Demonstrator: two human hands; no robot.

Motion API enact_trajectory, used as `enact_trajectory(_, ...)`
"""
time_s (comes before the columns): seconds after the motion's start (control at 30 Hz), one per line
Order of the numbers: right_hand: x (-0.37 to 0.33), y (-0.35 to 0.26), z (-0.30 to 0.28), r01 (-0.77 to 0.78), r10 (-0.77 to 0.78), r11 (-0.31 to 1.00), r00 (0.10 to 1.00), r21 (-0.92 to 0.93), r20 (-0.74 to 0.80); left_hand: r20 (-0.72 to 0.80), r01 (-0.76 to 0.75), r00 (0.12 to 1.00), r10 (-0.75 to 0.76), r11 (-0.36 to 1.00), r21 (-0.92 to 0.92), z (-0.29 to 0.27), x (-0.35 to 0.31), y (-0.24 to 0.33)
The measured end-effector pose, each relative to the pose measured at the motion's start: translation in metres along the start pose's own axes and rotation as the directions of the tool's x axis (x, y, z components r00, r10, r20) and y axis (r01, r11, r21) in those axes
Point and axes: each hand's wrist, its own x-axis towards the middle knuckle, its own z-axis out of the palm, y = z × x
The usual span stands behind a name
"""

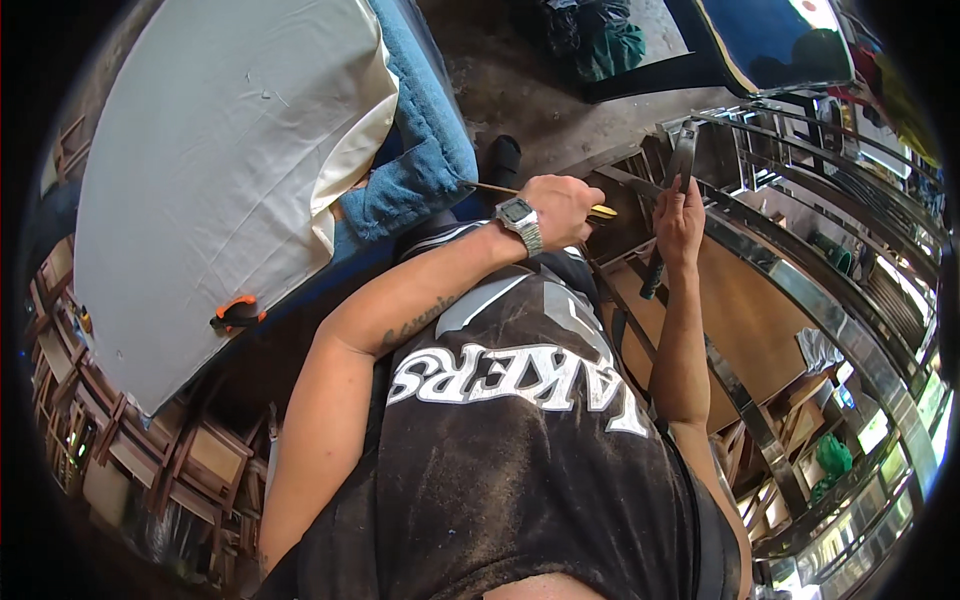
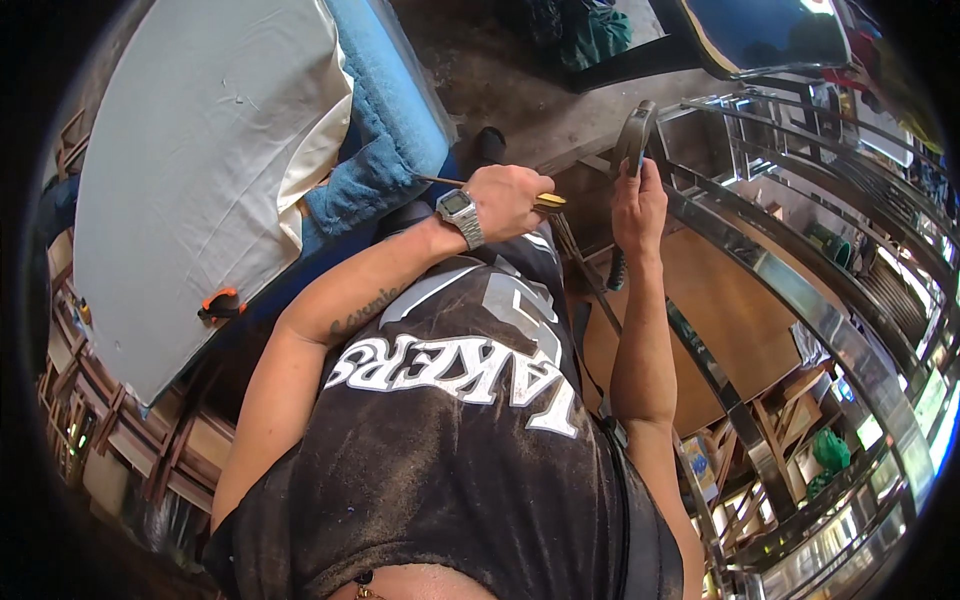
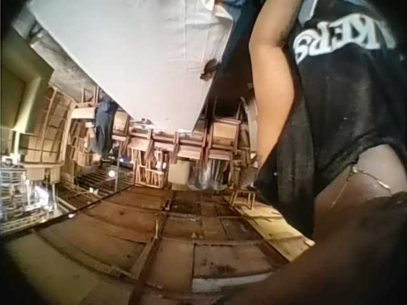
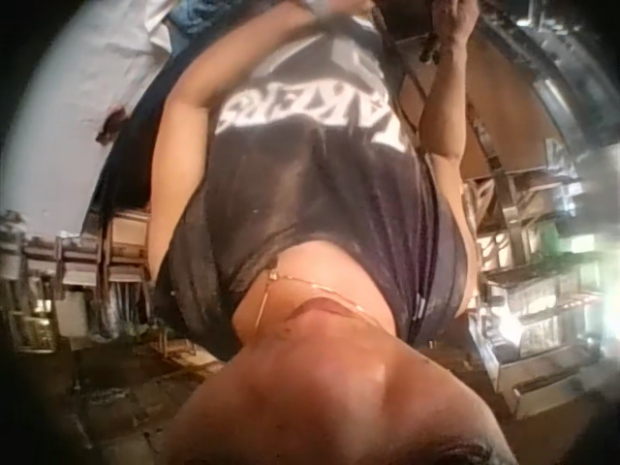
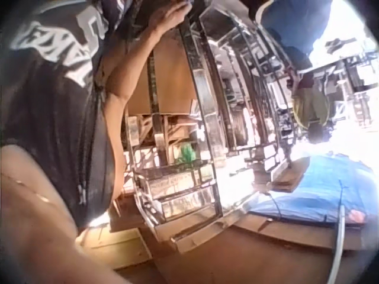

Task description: The person is using pliers and a hammer to remove nails or staples from a piece of furniture to detach fabric.

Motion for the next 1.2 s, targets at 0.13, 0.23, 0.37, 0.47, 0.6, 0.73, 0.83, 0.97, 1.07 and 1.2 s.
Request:
enact_trajectory(0.13,0.015,-0.002,-0.003,-0.009,0.010,0.999,1.000,-0.038,0.022,-0.075,-0.032,0.997,0.030,0.999,-0.032,0.004,0.000,-0.007)
enact_trajectory(0.23,0.025,-0.005,-0.001,0.032,-0.028,0.999,0.996,-0.041,0.085,-0.097,-0.021,0.995,0.016,0.999,-0.043,0.005,0.002,-0.006)
enact_trajectory(0.37,0.036,-0.006,0.005,0.116,-0.104,0.990,0.984,-0.078,0.143,-0.086,0.029,0.996,-0.031,0.999,-0.026,0.001,0.007,-0.007)
enact_trajectory(0.47,0.041,-0.005,0.005,0.080,-0.065,0.992,0.987,-0.100,0.144,-0.084,0.064,0.994,-0.066,0.998,-0.027,0.000,0.008,-0.007)
enact_trajectory(0.6,0.049,-0.004,0.002,0.082,-0.070,0.994,0.985,-0.066,0.160,-0.141,0.064,0.988,-0.068,0.997,-0.034,-0.002,0.010,-0.006)
enact_trajectory(0.73,0.059,-0.001,0.000,0.081,-0.069,0.994,0.983,-0.068,0.168,-0.184,0.093,0.978,-0.098,0.995,-0.034,-0.008,0.014,-0.010)
enact_trajectory(0.83,0.063,0.000,0.003,0.100,-0.080,0.990,0.980,-0.102,0.184,-0.178,0.102,0.979,-0.103,0.995,-0.016,-0.012,0.017,-0.013)
enact_trajectory(0.97,0.066,-0.016,0.003,0.096,-0.066,0.984,0.979,-0.148,0.194,-0.307,0.083,0.945,-0.111,0.991,-0.103,-0.019,0.022,-0.015)
enact_trajectory(1.07,0.068,-0.043,-0.003,0.146,-0.134,0.987,0.980,-0.073,0.146,-0.480,0.059,0.865,-0.147,0.979,-0.193,-0.028,0.026,-0.017)
enact_trajectory(1.2,0.065,-0.058,0.001,0.252,-0.269,0.912,0.963,0.324,0.007,-0.498,0.092,0.849,-0.178,0.977,-0.192,-0.033,0.025,-0.019)
